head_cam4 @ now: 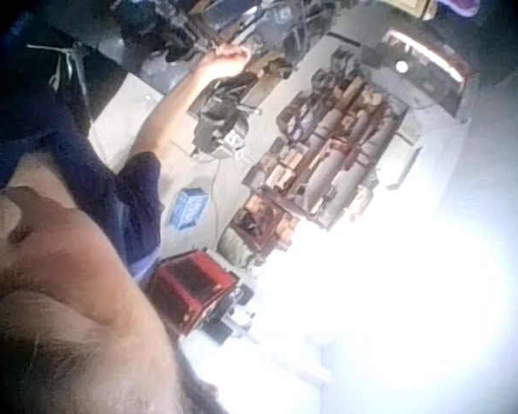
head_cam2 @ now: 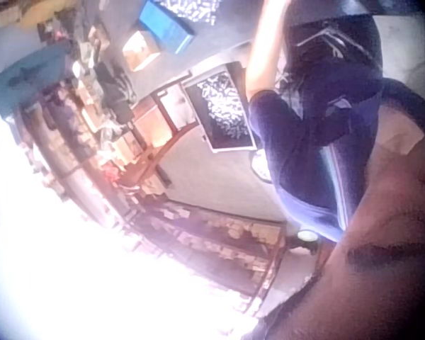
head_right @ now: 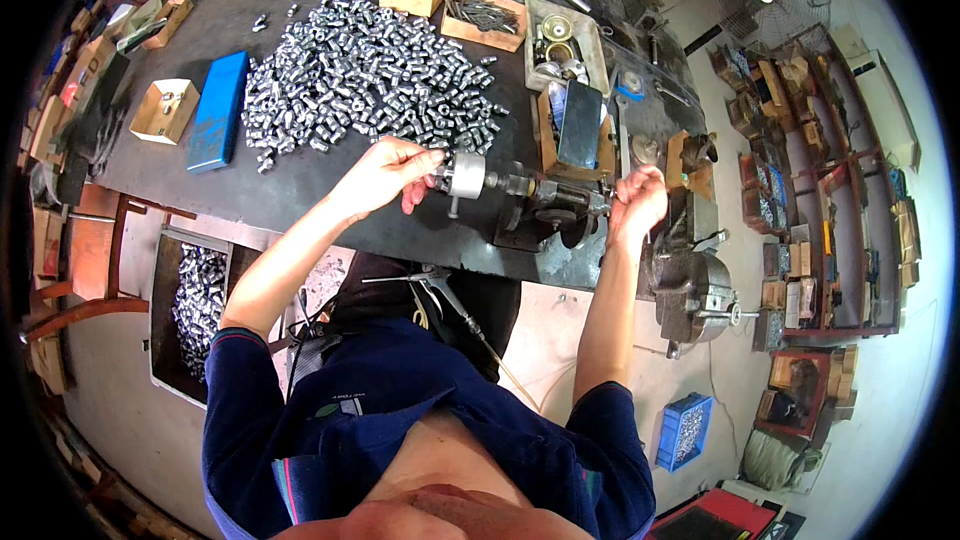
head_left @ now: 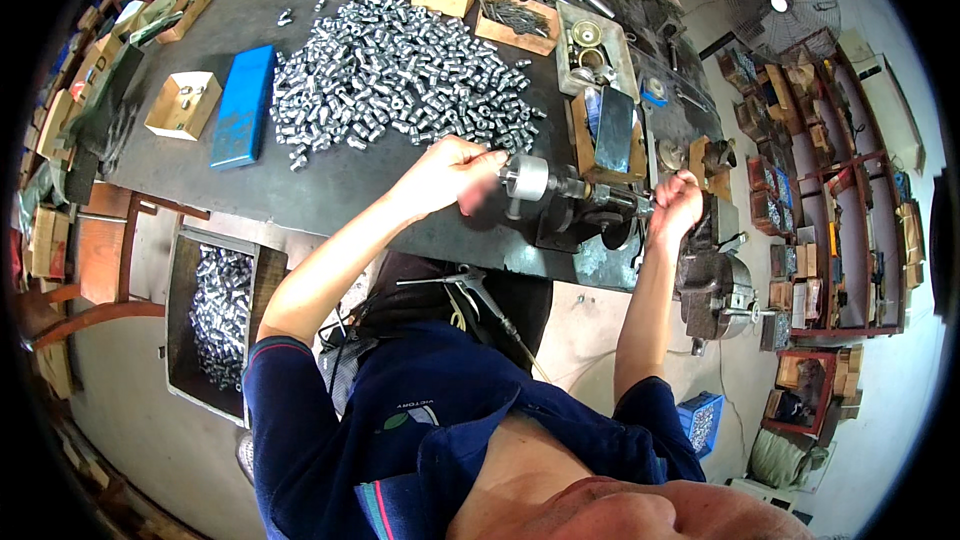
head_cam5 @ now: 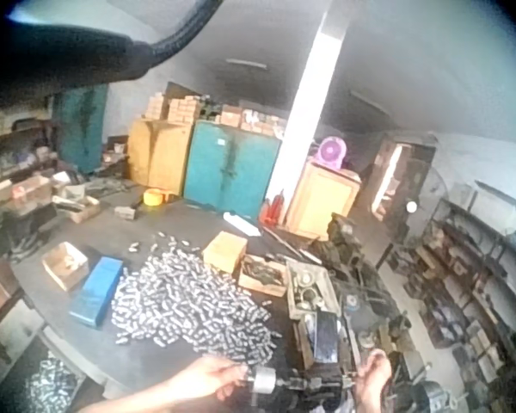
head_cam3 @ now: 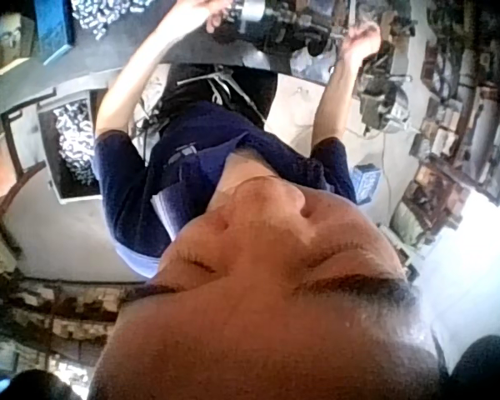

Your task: The person operates a bench-mounted lathe to machine small cylindrical metal parts. They pick up parts from a pile on the table, insert them into the lathe chuck, and use a hand tool to tighten the chuck. After machining, they remove the parts and place them back on the table.

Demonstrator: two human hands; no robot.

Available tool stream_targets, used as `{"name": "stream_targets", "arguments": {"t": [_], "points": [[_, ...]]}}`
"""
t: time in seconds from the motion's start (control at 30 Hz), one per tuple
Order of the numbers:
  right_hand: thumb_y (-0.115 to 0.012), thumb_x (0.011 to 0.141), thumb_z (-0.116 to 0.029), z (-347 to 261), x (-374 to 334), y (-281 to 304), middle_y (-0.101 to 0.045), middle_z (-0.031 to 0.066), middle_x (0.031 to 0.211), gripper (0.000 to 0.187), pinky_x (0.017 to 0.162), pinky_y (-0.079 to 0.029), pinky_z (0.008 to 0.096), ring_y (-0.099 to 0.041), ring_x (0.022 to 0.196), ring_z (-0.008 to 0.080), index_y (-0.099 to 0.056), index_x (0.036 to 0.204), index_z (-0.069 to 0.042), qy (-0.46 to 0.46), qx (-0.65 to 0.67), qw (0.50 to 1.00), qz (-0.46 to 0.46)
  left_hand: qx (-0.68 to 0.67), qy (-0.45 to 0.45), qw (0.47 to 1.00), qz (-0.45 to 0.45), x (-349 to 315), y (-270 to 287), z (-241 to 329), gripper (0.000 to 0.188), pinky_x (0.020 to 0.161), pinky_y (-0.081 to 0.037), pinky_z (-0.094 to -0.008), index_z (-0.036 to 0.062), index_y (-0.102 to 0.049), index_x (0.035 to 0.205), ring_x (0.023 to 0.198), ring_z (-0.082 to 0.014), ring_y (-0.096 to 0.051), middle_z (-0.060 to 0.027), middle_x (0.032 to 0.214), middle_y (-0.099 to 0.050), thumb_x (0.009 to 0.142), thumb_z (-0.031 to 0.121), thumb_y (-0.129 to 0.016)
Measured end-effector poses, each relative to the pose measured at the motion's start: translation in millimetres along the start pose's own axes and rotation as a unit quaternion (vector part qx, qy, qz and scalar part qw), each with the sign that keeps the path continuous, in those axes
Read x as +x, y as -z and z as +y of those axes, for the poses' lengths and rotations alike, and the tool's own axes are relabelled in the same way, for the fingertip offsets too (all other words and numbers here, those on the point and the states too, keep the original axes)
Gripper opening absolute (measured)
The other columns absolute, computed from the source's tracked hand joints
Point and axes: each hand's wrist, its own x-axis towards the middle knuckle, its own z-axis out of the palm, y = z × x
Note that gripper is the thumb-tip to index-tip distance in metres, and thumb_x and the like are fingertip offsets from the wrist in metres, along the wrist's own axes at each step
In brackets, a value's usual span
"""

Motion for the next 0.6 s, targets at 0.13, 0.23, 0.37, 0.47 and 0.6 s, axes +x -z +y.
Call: {"name": "stream_targets", "arguments": {"t": [0.13, 0.23, 0.37, 0.47, 0.6], "points": [[-0.036, 0.08, -0.006, -26.4, -34.4, 6.1, -0.032, 0.0005, 0.054, 0.012, 0.037, -0.023, 0.0204, -0.025, 0.044, 0.0079, -0.046, 0.073, -0.002, 0.028, 0.067, 0.997, -0.024, -0.058, 0.012, 0.998, -0.029, -1.5, 2.4, 3.0, 0.038, 0.039, -0.041, -0.0213, -0.003, -0.056, 0.07, 0.04, -0.0105, -0.051, -0.0053, 0.051, -0.052, 0.087, 0.03, -0.05], [-0.038, 0.075, -0.009, -28.6, -55.7, 32.7, -0.033, 0.0017, 0.055, 0.01, 0.036, -0.025, 0.0199, -0.026, 0.043, 0.0082, -0.045, 0.074, -0.001, 0.014, 0.085, 0.994, -0.066, -0.062, 0.032, 0.997, -0.031, -1.9, 4.2, 5.6, 0.037, 0.04, -0.042, -0.0214, -0.0037, -0.056, 0.071, 0.041, -0.0111, -0.052, -0.006, 0.053, -0.053, 0.087, 0.03, -0.051], [-0.038, 0.069, -0.008, -15.1, -79.4, 53.3, -0.031, -0.0007, 0.053, 0.011, 0.034, -0.018, 0.0194, -0.022, 0.042, 0.0067, -0.046, 0.075, -0.003, -0.051, 0.097, 0.993, -0.047, -0.071, 0.044, 0.996, -0.038, -2.0, 5.6, 8.5, 0.037, 0.04, -0.042, -0.0214, -0.004, -0.056, 0.072, 0.042, -0.0114, -0.053, -0.0062, 0.054, -0.053, 0.086, 0.03, -0.052], [-0.039, 0.077, -0.012, 11.0, -77.3, 70.2, -0.031, -0.0027, 0.053, 0.014, 0.033, -0.015, 0.0192, -0.021, 0.04, 0.0057, -0.049, 0.076, -0.003, -0.105, 0.031, 0.993, 0.033, -0.087, 0.048, 0.994, -0.037, -3.0, 6.3, 10.3, 0.037, 0.041, -0.042, -0.0213, -0.0039, -0.056, 0.072, 0.043, -0.0116, -0.053, -0.0065, 0.054, -0.054, 0.086, 0.03, -0.052], [-0.043, 0.08, -0.015, 66.8, -33.4, 97.5, -0.043, -0.0041, 0.061, 0.013, 0.039, -0.022, 0.0172, -0.033, 0.045, 0.0059, -0.052, 0.075, -0.007, -0.135, -0.063, 0.981, 0.121, -0.091, 0.052, 0.994, -0.035, -3.2, 7.3, 10.9, 0.038, 0.042, -0.042, -0.0216, -0.0036, -0.056, 0.072, 0.043, -0.0118, -0.053, -0.0069, 0.055, -0.054, 0.086, 0.032, -0.052]]}}
